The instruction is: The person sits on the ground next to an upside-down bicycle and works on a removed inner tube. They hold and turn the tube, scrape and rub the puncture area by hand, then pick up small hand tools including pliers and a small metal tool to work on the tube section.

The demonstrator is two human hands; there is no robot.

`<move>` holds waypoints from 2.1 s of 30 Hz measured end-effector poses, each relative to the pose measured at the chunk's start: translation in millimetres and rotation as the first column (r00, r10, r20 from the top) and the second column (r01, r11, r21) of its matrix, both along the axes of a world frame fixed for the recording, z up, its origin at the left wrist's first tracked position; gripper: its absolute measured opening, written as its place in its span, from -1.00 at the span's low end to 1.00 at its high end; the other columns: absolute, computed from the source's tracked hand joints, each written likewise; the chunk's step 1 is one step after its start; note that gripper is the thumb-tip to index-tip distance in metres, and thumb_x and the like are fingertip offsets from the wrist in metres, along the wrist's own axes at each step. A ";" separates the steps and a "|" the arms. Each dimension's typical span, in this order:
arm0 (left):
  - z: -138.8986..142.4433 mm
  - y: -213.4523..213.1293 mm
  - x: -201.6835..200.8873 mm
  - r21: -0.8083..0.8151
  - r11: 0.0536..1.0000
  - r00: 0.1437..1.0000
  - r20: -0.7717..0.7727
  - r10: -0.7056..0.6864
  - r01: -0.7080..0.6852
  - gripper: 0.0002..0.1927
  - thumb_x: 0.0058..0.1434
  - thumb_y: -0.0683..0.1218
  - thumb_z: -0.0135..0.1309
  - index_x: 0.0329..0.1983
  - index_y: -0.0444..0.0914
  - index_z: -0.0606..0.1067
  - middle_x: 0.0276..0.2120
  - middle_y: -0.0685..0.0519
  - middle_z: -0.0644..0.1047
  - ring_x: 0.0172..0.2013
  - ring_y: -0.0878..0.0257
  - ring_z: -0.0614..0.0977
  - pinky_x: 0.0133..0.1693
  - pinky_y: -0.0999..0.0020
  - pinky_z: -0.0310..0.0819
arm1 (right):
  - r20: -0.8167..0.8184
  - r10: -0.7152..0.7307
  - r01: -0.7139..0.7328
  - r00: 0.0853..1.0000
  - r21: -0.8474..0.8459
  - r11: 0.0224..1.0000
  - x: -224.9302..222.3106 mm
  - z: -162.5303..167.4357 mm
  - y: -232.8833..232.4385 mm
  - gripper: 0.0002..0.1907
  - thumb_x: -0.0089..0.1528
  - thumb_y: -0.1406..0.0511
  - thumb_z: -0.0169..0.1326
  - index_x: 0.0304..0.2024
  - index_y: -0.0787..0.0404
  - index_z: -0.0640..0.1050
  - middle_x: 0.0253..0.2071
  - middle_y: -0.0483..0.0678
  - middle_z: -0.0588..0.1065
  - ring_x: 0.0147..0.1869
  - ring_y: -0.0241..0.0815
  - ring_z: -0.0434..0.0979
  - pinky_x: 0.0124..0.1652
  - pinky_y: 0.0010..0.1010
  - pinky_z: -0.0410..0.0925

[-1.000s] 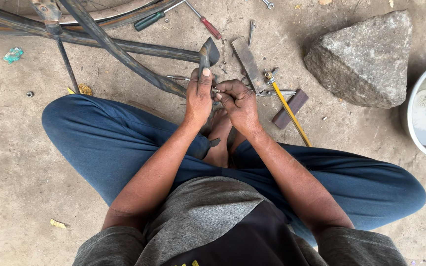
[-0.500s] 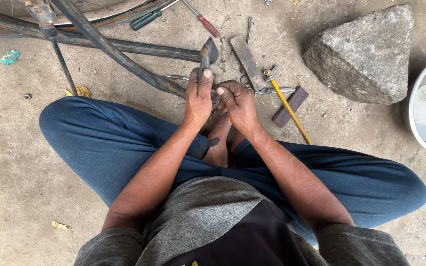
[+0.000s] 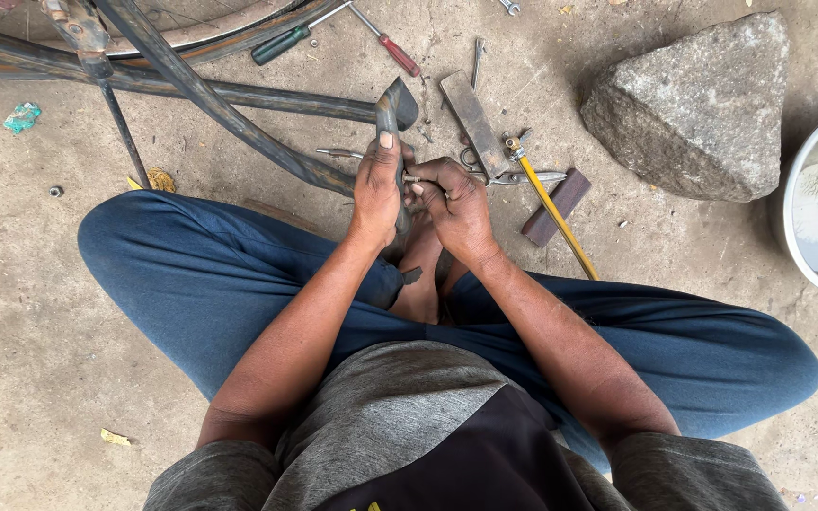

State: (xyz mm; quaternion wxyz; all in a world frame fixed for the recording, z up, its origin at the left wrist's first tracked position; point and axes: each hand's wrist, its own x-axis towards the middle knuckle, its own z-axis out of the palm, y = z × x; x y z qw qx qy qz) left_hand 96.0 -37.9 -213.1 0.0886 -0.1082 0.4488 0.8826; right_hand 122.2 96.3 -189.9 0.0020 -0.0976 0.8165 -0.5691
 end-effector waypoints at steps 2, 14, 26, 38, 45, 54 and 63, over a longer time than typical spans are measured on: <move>0.5 -0.8 -0.2 0.053 0.998 1.000 0.015 -0.024 0.023 -0.40 0.33 0.40 -0.04 -0.18 -0.25 0.43 -0.42 0.12 0.39 -0.50 0.41 0.42 -0.54 0.48 0.30 | -0.067 0.025 -0.022 0.997 0.045 0.999 0.0 2.1 1.1 -0.82 0.33 0.55 0.05 -0.05 0.32 0.58 -0.12 -0.01 0.54 -0.10 -0.26 0.65 -0.10 -0.46 0.57; 3.4 -4.5 0.6 0.093 0.993 0.995 0.063 -0.082 0.076 -0.39 0.29 0.42 -0.02 -0.15 -0.22 0.44 -0.42 0.11 0.40 -0.52 0.42 0.42 -0.56 0.50 0.30 | 0.095 -0.013 0.022 0.995 -0.099 0.995 -0.8 10.2 -4.0 -0.82 0.31 0.54 0.02 -0.04 0.34 0.52 -0.05 -0.04 0.48 -0.11 -0.30 0.66 -0.15 -0.52 0.59; 0.7 -2.9 2.0 -0.113 0.991 0.996 -0.038 -0.075 0.070 -0.42 0.37 0.39 -0.11 -0.18 -0.22 0.43 -0.41 0.13 0.42 -0.48 0.43 0.41 -0.52 0.49 0.31 | -0.106 0.059 -0.013 0.993 0.388 0.921 -3.6 3.3 8.0 -0.79 0.38 0.26 0.20 -0.25 0.28 0.55 -0.28 0.02 0.48 -0.15 0.03 0.54 -0.11 -0.17 0.41; -4.4 -6.0 -1.7 -0.326 0.945 0.975 -0.220 -0.043 -0.032 -0.54 0.48 0.23 -0.08 -0.09 -0.28 0.43 -0.39 0.16 0.39 -0.38 0.42 0.36 -0.36 0.46 0.32 | -0.099 0.014 0.026 0.995 0.398 0.917 -2.9 30.6 11.5 -0.66 0.21 0.39 0.06 0.05 0.32 0.49 -0.13 0.11 0.49 -0.06 0.14 0.56 -0.10 -0.10 0.43; -3.0 -5.9 -1.3 -0.396 0.915 0.965 -0.262 -0.032 -0.077 -0.55 0.48 0.20 -0.09 -0.09 -0.30 0.44 -0.39 0.14 0.42 -0.39 0.40 0.38 -0.36 0.43 0.34 | -0.082 0.127 -0.070 0.988 0.497 0.865 -3.7 30.5 11.7 -0.67 0.18 0.38 0.09 0.01 0.27 0.53 -0.04 0.16 0.52 -0.02 0.22 0.56 -0.04 -0.08 0.43; -4.4 -4.1 -0.2 -0.477 0.871 0.966 -0.258 -0.015 -0.114 -0.59 0.51 0.14 -0.10 -0.10 -0.32 0.46 -0.39 0.07 0.47 -0.39 0.30 0.42 -0.31 0.31 0.37 | -0.099 0.199 -0.129 0.975 0.477 0.869 -4.6 30.0 12.6 -0.71 0.18 0.39 0.10 -0.03 0.26 0.52 -0.05 0.16 0.52 0.01 0.25 0.56 0.00 -0.05 0.43; -6.5 -0.9 -2.1 -0.421 0.902 0.958 -0.286 -0.031 -0.097 -0.59 0.51 0.11 -0.11 -0.04 -0.35 0.46 -0.27 0.02 0.53 -0.25 0.28 0.50 -0.16 0.34 0.45 | 0.108 0.175 -0.205 0.979 0.457 0.865 -15.3 22.1 16.4 -0.80 0.13 0.39 0.10 -0.18 0.26 0.54 -0.23 0.14 0.55 -0.12 0.17 0.59 -0.12 -0.09 0.44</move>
